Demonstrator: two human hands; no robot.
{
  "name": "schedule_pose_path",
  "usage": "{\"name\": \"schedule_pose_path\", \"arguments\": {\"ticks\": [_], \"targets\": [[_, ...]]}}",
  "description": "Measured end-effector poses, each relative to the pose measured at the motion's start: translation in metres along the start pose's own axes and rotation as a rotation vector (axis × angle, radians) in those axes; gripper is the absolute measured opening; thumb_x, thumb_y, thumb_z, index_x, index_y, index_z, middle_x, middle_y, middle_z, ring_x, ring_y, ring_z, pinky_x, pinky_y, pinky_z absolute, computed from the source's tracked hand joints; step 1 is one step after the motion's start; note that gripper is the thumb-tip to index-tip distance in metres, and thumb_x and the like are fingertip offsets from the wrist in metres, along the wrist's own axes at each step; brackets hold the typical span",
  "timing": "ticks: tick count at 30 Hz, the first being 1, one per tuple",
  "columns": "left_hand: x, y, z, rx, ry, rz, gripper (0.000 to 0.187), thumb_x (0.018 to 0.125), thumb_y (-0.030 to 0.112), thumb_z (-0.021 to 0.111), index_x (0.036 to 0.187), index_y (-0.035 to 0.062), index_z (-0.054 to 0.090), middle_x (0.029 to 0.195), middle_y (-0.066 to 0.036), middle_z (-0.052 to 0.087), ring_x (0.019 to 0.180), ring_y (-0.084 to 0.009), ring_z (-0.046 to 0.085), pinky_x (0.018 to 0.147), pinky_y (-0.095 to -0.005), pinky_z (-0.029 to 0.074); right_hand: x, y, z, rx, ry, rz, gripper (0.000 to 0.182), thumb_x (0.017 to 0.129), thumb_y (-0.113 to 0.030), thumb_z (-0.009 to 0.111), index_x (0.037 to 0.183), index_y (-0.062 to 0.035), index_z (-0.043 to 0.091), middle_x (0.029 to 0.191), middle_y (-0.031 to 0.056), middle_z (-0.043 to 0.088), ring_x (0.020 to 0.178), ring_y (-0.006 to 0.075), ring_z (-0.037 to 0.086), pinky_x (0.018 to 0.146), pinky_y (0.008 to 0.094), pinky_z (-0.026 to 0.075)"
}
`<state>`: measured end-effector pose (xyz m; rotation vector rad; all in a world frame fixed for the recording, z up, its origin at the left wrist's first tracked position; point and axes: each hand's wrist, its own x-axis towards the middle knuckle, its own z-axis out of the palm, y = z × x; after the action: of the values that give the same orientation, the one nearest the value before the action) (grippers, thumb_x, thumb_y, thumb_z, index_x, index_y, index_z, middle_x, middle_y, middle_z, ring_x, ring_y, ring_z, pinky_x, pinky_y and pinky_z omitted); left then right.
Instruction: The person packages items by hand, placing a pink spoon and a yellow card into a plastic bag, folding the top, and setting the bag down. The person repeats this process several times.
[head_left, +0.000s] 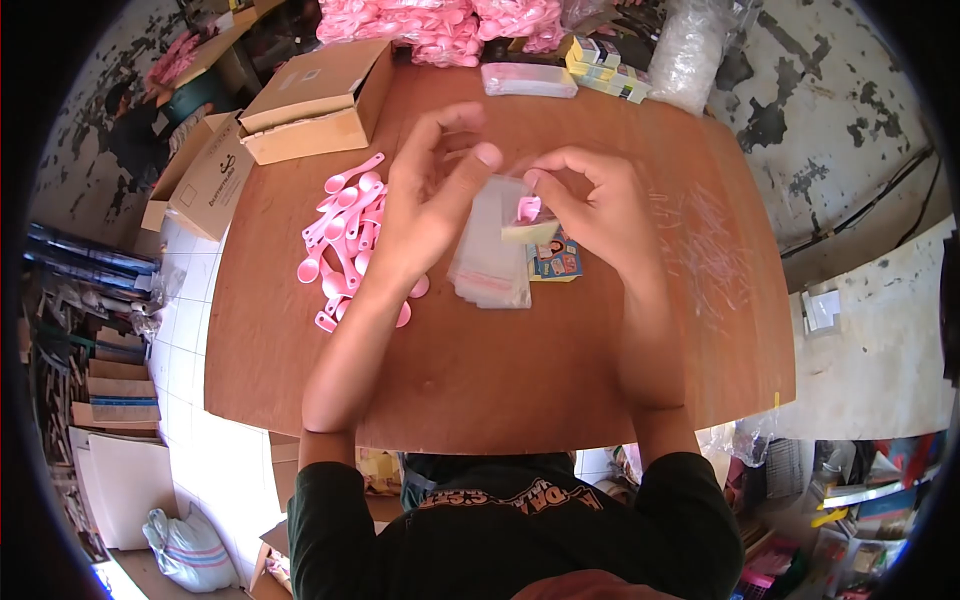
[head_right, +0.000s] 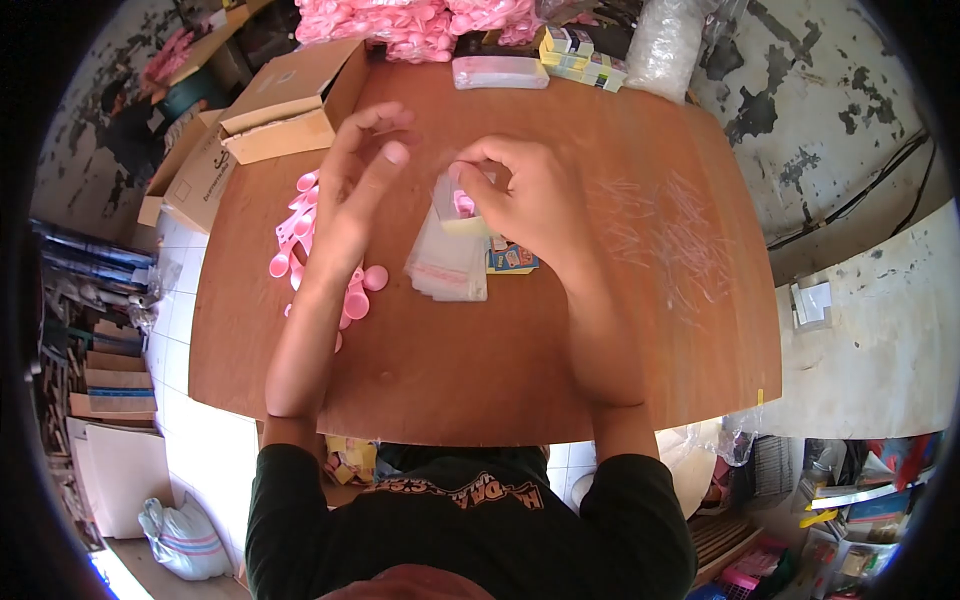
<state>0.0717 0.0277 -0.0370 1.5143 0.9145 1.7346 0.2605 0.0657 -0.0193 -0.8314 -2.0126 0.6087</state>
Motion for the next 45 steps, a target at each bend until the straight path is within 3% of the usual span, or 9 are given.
{"name": "schedule_pose_path", "arguments": {"ticks": [3,6,8,11,16,18,38,40,45], "targets": [[0.000,-0.001,-0.002,0.189,-0.304,-0.047,0.062,0.083,0.014,0.075,0.135,0.0000,0.045,0.134,-0.011,0.050,0.124,-0.0222,0.049,0.104,-0.0376,0.039,0.005,0.004,0.000,0.076,0.130,-0.249,0.006,0.080,-0.004,0.069,0.083,0.0008,0.070,0.078,0.0077,0.071,0.069,0.0091,0.064,0.061,0.0242,0.048],[-0.003,-0.007,0.002,0.181,-0.496,-0.078,0.067,0.079,0.011,0.079,0.135,0.0007,0.044,0.136,-0.012,0.047,0.127,-0.0206,0.046,0.107,-0.0370,0.036,0.000,-0.006,-0.005,0.212,0.127,-0.121,0.006,0.081,-0.004,0.069,0.083,0.0007,0.071,0.078,0.0062,0.071,0.069,0.0084,0.063,0.062,0.0248,0.048],[-0.003,-0.008,0.005,0.237,-0.496,-0.013,0.058,0.080,0.007,0.078,0.130,-0.0002,0.051,0.126,-0.010,0.056,0.116,-0.0164,0.054,0.099,-0.0325,0.044,-0.003,-0.006,-0.005,0.292,0.148,-0.007,0.009,0.082,-0.007,0.070,0.086,0.0009,0.071,0.078,0.0059,0.070,0.071,0.0086,0.063,0.062,0.0245,0.048],[-0.002,-0.004,0.007,0.298,-0.564,-0.321,0.041,0.083,0.005,0.076,0.119,-0.0011,0.059,0.111,-0.006,0.066,0.098,-0.0113,0.061,0.085,-0.0271,0.050,-0.003,-0.007,-0.007,0.491,0.175,0.121,0.019,0.085,-0.013,0.073,0.095,0.0020,0.069,0.081,0.0061,0.070,0.074,0.0096,0.064,0.064,0.0240,0.049],[-0.002,-0.016,0.005,0.064,-0.438,-0.268,0.028,0.084,0.003,0.073,0.111,-0.0005,0.064,0.101,-0.003,0.069,0.088,-0.0060,0.062,0.076,-0.0243,0.051,0.000,-0.010,-0.014,0.679,0.103,0.065,0.035,0.087,-0.020,0.074,0.109,0.0050,0.064,0.091,0.0088,0.070,0.078,0.0110,0.065,0.067,0.0240,0.051],[-0.001,-0.014,0.006,0.029,-0.433,-0.251,0.026,0.084,0.005,0.074,0.108,-0.0012,0.065,0.100,-0.004,0.069,0.088,-0.0074,0.062,0.077,-0.0249,0.052,-0.001,-0.004,-0.015,0.476,-0.114,0.120,0.034,0.087,-0.018,0.073,0.110,0.0053,0.064,0.096,0.0091,0.069,0.082,0.0106,0.065,0.070,0.0254,0.053],[0.001,-0.005,0.003,-0.107,-0.029,-0.074,0.017,0.092,0.006,0.064,0.107,-0.0030,0.068,0.094,-0.009,0.071,0.082,-0.0111,0.067,0.070,-0.0247,0.057,0.001,0.007,-0.004,0.534,-0.029,0.165,0.018,0.092,-0.006,0.064,0.105,0.0056,0.067,0.092,0.0077,0.070,0.085,0.0104,0.065,0.074,0.0233,0.054],[0.001,0.004,0.004,-0.004,0.003,-0.164,0.018,0.091,0.002,0.064,0.107,-0.0047,0.066,0.100,-0.013,0.070,0.092,-0.0185,0.068,0.082,-0.0338,0.057,0.001,0.008,-0.002,0.542,0.001,0.105,0.018,0.092,-0.005,0.064,0.106,0.0055,0.067,0.092,0.0079,0.070,0.084,0.0103,0.065,0.073,0.0231,0.054],[0.001,-0.001,0.002,-0.063,0.014,-0.076,0.022,0.088,0.001,0.067,0.109,-0.0036,0.066,0.094,-0.009,0.071,0.082,-0.0123,0.067,0.071,-0.0251,0.056,0.000,0.003,-0.002,0.502,0.017,0.114,0.018,0.092,-0.006,0.064,0.106,0.0053,0.067,0.093,0.0077,0.070,0.084,0.0097,0.065,0.072,0.0224,0.053]]}}
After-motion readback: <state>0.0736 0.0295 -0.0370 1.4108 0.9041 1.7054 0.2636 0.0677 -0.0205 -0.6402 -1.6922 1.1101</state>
